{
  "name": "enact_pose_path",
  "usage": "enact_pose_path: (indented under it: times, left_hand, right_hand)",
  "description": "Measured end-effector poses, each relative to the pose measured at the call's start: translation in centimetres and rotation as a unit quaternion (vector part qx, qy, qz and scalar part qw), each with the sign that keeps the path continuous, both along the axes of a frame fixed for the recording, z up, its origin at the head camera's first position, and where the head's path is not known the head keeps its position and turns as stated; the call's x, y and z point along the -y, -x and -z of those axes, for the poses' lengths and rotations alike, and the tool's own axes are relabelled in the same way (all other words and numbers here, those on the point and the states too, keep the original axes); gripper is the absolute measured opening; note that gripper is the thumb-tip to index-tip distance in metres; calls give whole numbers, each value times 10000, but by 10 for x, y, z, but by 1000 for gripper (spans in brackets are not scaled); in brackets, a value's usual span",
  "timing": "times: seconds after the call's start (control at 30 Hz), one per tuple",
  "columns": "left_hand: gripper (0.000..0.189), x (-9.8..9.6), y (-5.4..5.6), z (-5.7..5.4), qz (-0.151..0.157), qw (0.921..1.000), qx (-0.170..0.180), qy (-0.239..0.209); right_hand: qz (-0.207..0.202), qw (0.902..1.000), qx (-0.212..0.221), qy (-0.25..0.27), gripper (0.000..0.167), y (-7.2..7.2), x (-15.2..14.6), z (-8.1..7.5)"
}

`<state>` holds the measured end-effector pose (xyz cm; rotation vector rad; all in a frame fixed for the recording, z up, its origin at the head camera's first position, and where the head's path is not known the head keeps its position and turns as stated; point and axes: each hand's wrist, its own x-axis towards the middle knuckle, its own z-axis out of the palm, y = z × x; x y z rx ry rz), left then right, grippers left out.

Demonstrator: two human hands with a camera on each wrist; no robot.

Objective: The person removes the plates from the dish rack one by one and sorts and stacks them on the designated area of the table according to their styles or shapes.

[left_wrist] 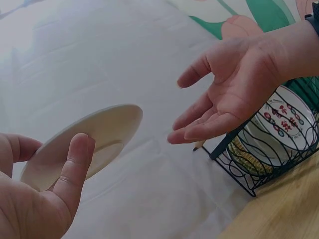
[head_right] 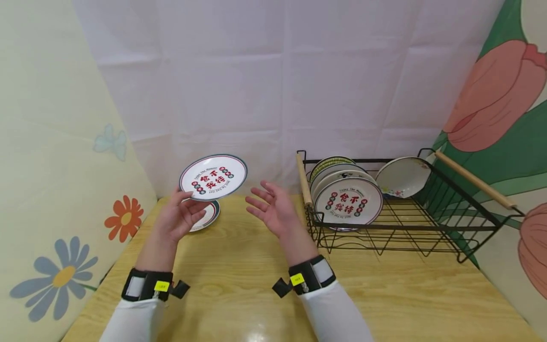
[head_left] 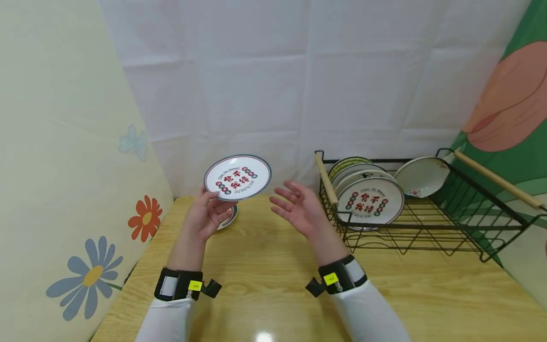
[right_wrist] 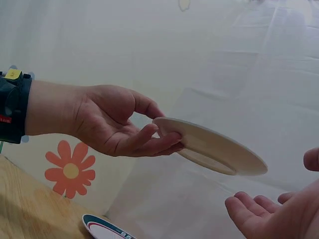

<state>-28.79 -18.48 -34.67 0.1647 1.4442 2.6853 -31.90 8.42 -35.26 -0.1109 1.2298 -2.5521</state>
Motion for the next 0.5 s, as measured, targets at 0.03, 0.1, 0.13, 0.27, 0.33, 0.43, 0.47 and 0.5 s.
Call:
enact_pose_path:
  times: [0.03,0.1,0.13,0.27,0.33,0.43,0.47,0.5]
  left_hand:
    - [61,3,2,2,-81,9999,94,17]
    - [61,9,7,6,-211,9994,265,25]
    - [61,12,10,8,-275,9991,334,40]
    - [61,24,17,17,-458,9973,575,30]
    - [62,29,20,21,-558,9963,661,14]
    - [64,37,23,30,-692,9944,796,-10]
    - [64,40,24,33,-750,9936,848,-6]
    - [64,43,26,37,-794,9927,913,-27]
  right_hand:
    - [-5,10000,52,47,53,2,4,3]
    - [-10,9997,181,154,54,6,12,9]
    - [-20,9996,225,172,55,7,15,11]
    - [-57,9992,365,178,56,13,31,21]
    - [-67,9990,416,137,57,14,39,26]
    - [-101,9987,508,31,59,16,50,33]
    - [-126,9987,501,-23,60,17,54,36]
    - [-135,9984,539,-73,60,17,57,38]
